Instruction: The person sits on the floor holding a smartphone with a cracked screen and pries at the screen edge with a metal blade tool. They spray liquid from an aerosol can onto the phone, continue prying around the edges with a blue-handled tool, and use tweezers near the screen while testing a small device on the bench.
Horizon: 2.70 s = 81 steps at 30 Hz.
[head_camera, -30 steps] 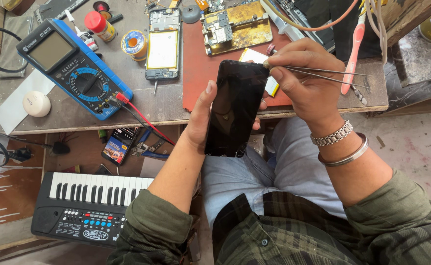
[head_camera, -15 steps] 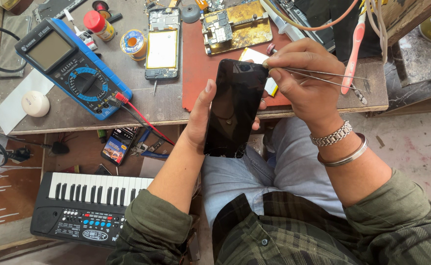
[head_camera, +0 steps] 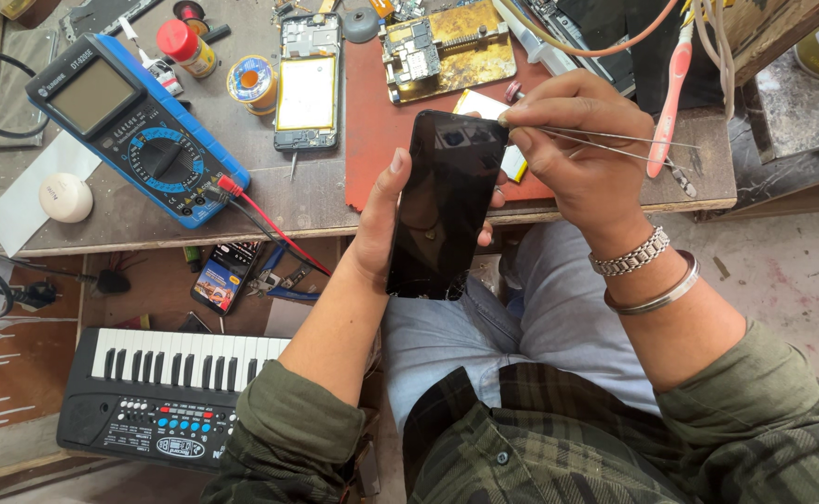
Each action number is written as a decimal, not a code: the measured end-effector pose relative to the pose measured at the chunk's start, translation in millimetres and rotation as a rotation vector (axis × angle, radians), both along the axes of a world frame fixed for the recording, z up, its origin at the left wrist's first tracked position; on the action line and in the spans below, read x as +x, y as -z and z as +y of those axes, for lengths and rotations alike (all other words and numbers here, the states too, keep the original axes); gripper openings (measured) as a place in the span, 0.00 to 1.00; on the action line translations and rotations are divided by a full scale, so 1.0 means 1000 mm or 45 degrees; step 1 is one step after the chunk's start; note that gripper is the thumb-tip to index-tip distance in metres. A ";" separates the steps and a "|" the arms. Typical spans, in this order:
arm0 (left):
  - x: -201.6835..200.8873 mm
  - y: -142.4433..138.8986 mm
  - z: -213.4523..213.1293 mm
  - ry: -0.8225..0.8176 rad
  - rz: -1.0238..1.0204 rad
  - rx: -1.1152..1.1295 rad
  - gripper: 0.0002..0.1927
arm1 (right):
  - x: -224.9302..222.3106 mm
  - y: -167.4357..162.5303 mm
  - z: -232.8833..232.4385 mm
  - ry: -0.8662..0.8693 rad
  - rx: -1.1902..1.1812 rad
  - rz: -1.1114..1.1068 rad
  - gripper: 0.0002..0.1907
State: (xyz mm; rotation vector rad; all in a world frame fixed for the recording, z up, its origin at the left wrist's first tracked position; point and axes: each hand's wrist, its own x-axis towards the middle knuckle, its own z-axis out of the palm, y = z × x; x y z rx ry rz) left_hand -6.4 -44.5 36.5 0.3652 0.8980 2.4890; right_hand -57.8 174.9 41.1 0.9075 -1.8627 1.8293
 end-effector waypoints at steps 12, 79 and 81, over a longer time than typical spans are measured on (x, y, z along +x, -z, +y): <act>-0.001 0.000 0.001 -0.006 -0.029 0.010 0.41 | -0.002 -0.001 0.000 -0.011 0.050 0.069 0.10; -0.008 -0.002 -0.005 0.003 -0.037 0.020 0.44 | -0.016 0.000 -0.008 -0.475 -0.617 -0.256 0.08; -0.008 -0.002 -0.005 0.017 -0.034 0.031 0.44 | -0.016 -0.001 -0.010 -0.457 -0.563 -0.278 0.08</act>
